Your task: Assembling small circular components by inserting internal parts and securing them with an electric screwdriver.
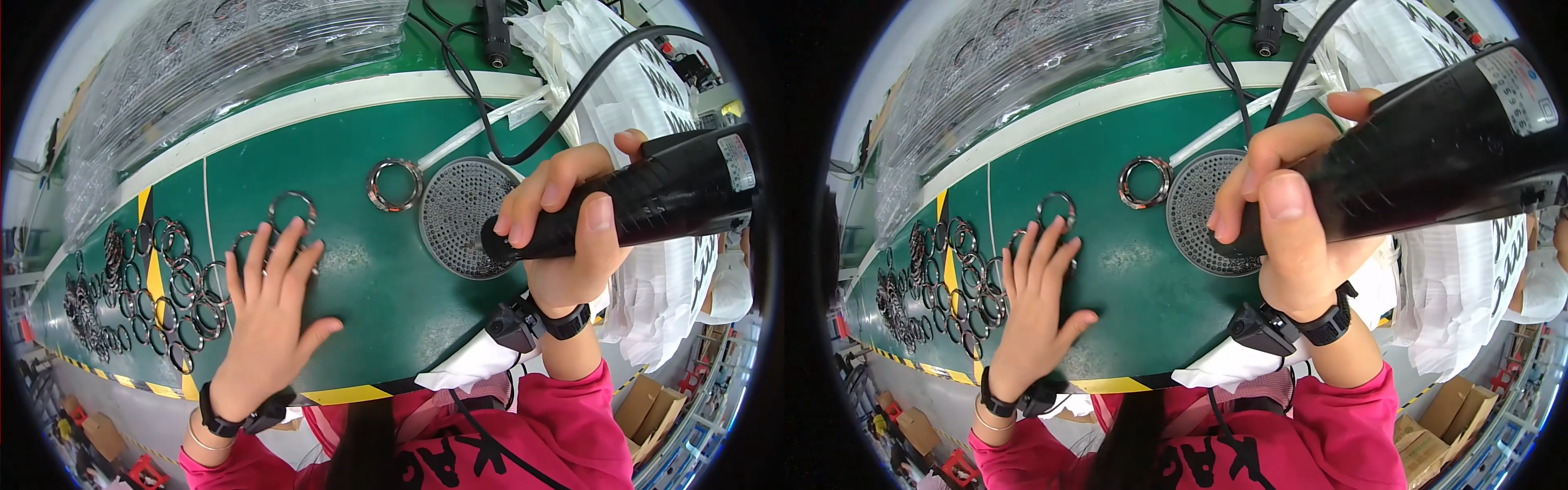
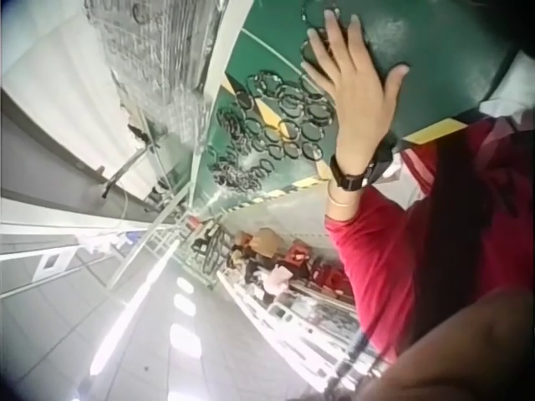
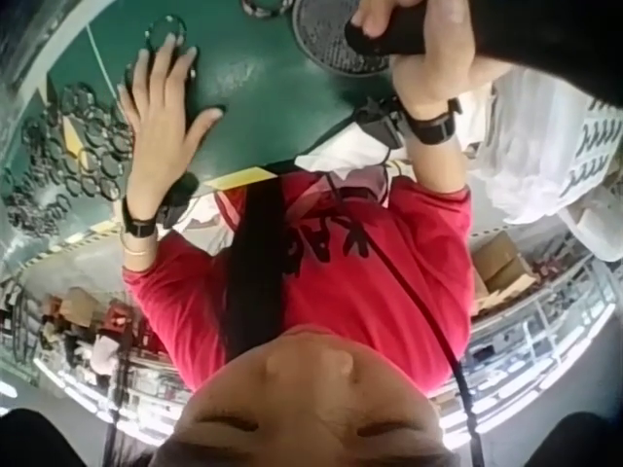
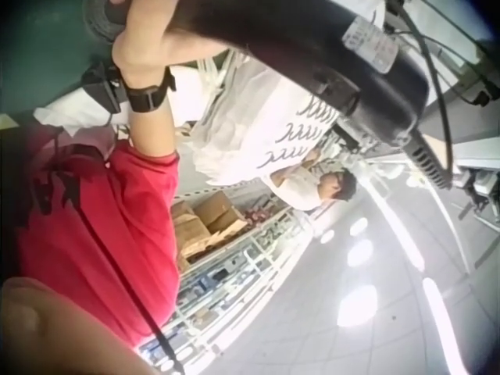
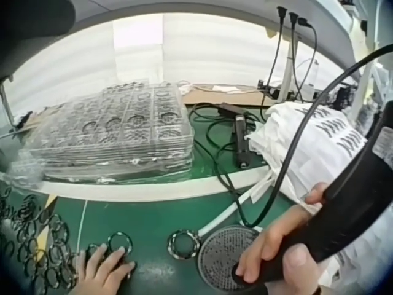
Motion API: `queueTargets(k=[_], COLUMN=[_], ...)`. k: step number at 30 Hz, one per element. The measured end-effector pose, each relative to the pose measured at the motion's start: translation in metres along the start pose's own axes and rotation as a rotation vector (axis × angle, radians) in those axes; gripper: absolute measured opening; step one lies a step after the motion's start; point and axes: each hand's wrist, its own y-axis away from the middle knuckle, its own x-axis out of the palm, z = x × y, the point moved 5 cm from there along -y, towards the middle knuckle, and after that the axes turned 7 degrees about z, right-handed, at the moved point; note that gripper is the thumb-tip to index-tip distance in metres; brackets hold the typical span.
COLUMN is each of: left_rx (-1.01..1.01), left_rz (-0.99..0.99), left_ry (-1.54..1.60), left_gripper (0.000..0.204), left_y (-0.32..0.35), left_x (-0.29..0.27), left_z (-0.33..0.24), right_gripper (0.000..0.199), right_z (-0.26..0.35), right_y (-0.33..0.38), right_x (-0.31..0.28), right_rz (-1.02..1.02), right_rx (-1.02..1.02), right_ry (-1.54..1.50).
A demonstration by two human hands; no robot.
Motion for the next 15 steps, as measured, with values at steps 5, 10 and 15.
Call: queueTargets(k=[5,10,15], left_rx=[0.217,0.332,0.288], left_rz=[0.023,-0.153,-0.267], left_ry=[0.067,0.11,0.313], left_gripper=[0.069,0.049,0.04], left_y=[0.0,-0.018,-0.044], left_x=[0.012,0.013,0.009], left_z=[-0.031,-0.047,-0.056], right_gripper=[0.059,0.062,0.064], right_z=[-0.001,0.0,0.001], right_y=[0.003,0.007,0.008], right_x=[0.009,0.012,0.015], right_rz=[0.035,0.078,0.1], right_rx=[0.059,0.1,0.106], right_ry=[-0.018,-0.023,-0.025])
